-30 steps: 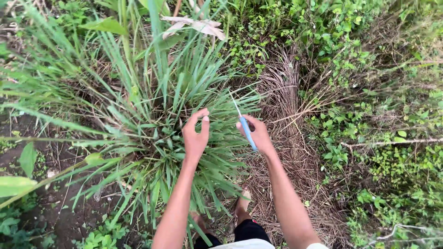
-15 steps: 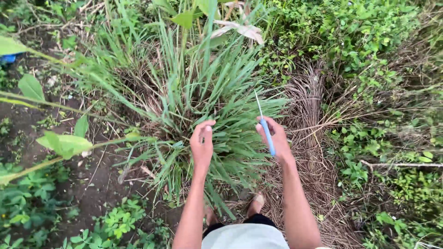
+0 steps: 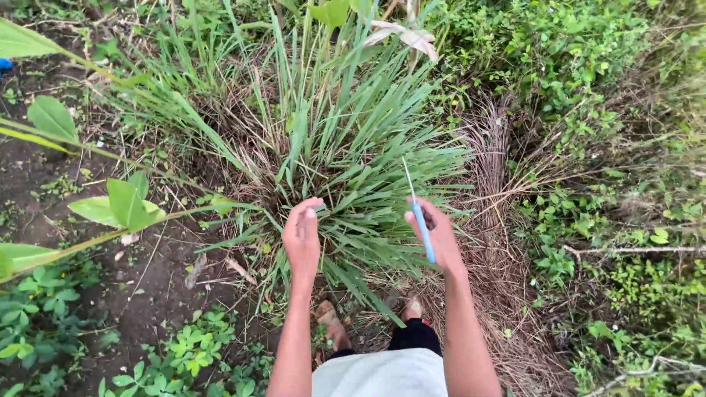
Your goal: Trimming long green grass with a pair of scissors in a garden.
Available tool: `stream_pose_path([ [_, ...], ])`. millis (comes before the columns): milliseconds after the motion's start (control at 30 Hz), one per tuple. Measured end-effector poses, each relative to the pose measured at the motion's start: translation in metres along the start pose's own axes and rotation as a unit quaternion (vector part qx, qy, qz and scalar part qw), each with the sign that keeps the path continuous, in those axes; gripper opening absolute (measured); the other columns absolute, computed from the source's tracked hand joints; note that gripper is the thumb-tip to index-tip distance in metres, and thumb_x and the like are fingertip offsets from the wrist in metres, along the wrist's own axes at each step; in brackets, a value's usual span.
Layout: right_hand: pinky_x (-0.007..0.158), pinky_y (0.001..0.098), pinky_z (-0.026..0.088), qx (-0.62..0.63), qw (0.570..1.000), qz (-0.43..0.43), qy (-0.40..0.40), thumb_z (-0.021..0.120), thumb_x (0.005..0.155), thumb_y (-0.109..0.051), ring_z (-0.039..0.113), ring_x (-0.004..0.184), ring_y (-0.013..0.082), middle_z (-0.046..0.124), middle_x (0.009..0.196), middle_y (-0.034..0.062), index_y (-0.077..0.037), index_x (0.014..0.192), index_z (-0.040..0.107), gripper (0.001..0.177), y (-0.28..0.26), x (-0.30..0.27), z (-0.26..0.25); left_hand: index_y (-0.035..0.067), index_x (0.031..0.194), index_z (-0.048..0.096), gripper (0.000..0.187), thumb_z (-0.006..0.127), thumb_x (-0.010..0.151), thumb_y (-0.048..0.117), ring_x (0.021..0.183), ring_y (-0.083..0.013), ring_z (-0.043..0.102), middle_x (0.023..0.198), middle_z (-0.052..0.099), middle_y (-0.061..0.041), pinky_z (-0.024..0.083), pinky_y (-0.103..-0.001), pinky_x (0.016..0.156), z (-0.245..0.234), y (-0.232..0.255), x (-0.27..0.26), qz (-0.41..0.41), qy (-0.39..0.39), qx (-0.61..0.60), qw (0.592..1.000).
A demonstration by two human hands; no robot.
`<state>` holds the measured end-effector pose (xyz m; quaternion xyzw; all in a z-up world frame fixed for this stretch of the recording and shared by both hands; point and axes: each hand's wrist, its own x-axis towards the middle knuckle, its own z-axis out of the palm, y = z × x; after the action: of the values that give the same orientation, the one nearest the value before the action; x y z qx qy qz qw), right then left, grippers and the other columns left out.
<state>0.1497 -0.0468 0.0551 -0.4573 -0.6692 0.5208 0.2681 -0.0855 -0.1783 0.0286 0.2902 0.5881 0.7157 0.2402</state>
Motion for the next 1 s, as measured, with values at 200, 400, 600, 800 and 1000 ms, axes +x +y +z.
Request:
stream_pose_path([
  [200,0.066,0.0262,0.042,-0.026,1.0,-0.003,-0.006,0.073,0.092,-0.031,0.047,0.073,0.0089,0.054,0.084,-0.0036,-0.006,0.127,0.067,0.043,-0.003,0.01,0.003,0.001,0.121,0.068,0.024,0.058,0.102,0.013,0.113,-0.019,0.068,0.12,0.073,-0.01,0.05,-0.032,0.103,0.005,0.015,0.035,0.036,-0.05,0.085,0.994],
  [400,0.075,0.0287,0.05,-0.12,0.99,-0.057,-0.034,0.075,0.09,-0.037,0.055,0.079,0.0126,0.064,0.087,0.0021,-0.004,0.126,0.065,0.049,0.001,0.068,0.001,0.005,0.12,0.069,0.026,0.064,0.096,0.013,0.116,-0.0288,0.069,0.123,0.072,-0.013,0.051,-0.036,0.104,0.024,0.008,0.09,0.145,-0.09,0.203,0.964],
  [600,0.07,0.0332,0.05,-0.186,0.979,0.001,-0.08,0.074,0.086,-0.045,0.056,0.073,0.0169,0.066,0.081,0.0079,-0.006,0.121,0.068,0.053,-0.013,0.118,0.005,0.007,0.117,0.072,0.03,0.071,0.091,0.022,0.123,-0.0331,0.059,0.131,0.064,-0.014,0.047,-0.043,0.105,0.053,-0.026,0.14,0.166,-0.119,0.32,0.925],
  [800,0.068,0.0328,0.051,-0.22,0.97,-0.041,-0.1,0.075,0.084,-0.05,0.059,0.069,0.0146,0.066,0.077,0.0037,-0.006,0.11,0.071,0.05,0.024,0.173,0.014,0.006,0.115,0.073,0.031,0.071,0.091,0.026,0.131,-0.038,0.053,0.134,0.061,-0.017,0.041,-0.048,0.11,0.073,-0.068,0.171,0.175,-0.097,0.378,0.904],
  [1000,0.068,0.0351,0.049,-0.208,0.968,-0.01,-0.137,0.072,0.089,-0.05,0.054,0.071,0.0167,0.063,0.076,0.0089,-0.003,0.098,0.072,0.048,0.022,0.189,0.019,0.007,0.107,0.077,0.029,0.07,0.087,0.027,0.142,-0.0412,0.041,0.146,0.052,-0.023,0.034,-0.051,0.116,0.087,-0.094,0.186,0.161,-0.082,0.445,0.877],
])
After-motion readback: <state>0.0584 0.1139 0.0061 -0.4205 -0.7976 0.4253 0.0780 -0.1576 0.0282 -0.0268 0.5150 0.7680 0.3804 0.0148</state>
